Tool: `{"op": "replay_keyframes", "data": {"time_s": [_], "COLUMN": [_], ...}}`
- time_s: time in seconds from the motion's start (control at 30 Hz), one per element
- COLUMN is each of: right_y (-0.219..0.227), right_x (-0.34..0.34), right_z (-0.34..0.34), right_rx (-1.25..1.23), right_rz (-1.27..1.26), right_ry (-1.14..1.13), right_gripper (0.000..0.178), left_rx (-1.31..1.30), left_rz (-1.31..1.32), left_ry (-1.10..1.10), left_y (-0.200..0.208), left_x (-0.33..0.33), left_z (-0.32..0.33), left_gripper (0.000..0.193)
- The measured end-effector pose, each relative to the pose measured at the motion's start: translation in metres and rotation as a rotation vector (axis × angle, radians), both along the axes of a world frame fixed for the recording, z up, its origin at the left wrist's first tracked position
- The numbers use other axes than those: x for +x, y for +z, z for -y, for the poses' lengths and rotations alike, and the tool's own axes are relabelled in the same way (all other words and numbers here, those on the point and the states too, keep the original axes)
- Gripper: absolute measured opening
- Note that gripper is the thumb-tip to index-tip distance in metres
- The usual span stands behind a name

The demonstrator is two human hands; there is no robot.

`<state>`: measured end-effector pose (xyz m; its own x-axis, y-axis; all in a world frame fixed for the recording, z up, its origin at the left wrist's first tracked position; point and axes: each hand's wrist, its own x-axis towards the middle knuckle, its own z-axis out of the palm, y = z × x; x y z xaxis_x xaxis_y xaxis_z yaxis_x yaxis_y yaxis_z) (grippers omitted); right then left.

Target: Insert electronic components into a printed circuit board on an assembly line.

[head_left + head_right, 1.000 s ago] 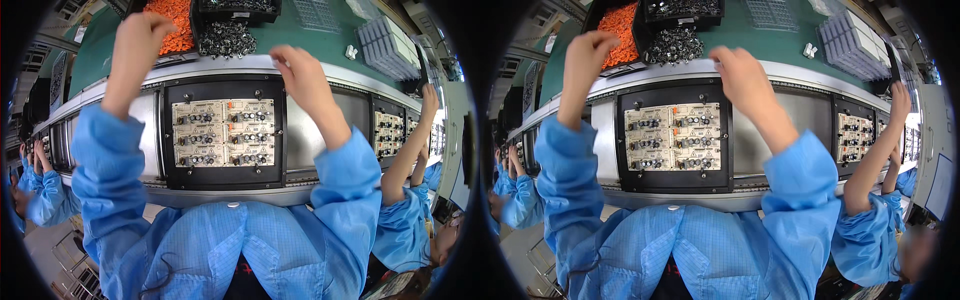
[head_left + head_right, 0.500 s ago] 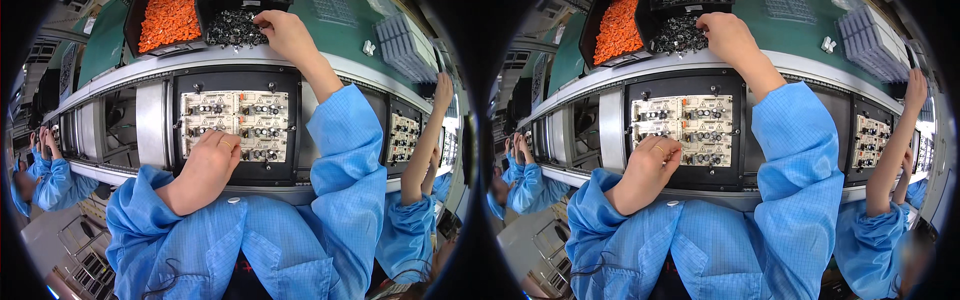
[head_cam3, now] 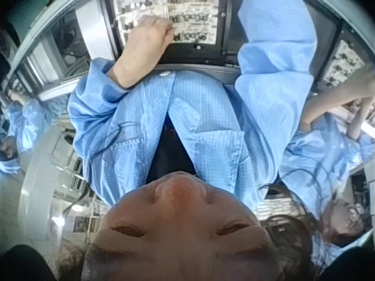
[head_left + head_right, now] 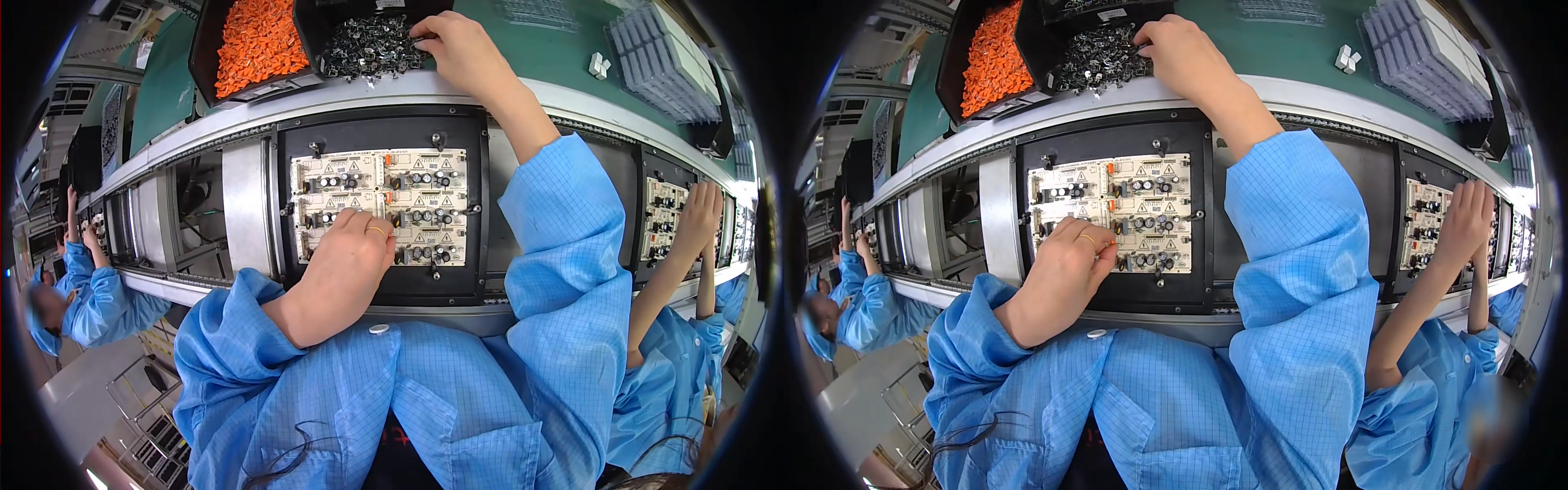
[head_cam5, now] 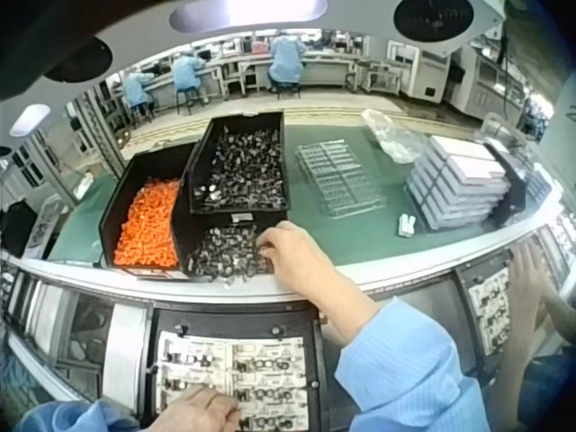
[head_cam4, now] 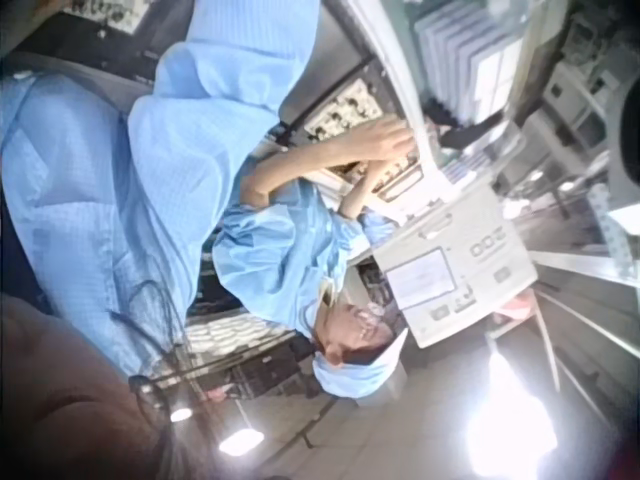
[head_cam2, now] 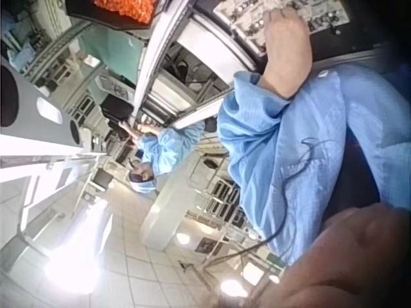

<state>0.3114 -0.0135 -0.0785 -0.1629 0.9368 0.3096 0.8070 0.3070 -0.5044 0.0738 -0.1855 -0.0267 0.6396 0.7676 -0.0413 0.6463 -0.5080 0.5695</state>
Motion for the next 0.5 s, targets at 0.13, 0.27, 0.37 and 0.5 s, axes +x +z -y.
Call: {"op": "replay_keyframes", "data": {"time_s": [0.13, 0.27, 0.37, 0.5], "right_y": [0.004, 0.008, 0.006, 0.011], "right_x": [0.005, 0.019, 0.03, 0.026], "right_z": [-0.003, 0.003, 0.017, 0.03], "right_rx": [-0.036, -0.098, -0.131, -0.162], "right_rz": [-0.121, -0.174, -0.185, -0.19], "right_ry": [-0.017, -0.059, -0.084, -0.086], "right_gripper": [0.02, 0.022, 0.024, 0.025], "left_rx": [-0.005, 0.042, 0.162, 0.86], "left_rz": [0.015, 0.04, 0.114, -0.172], "left_ry": [0.003, 0.076, 0.215, 0.314], "left_y": [0.002, 0.012, 0.022, -0.008], "left_x": [-0.001, -0.008, -0.016, -0.072], "left_z": [0.0, -0.019, -0.089, -0.252], "left_gripper": [0.011, 0.007, 0.008, 0.022]}}
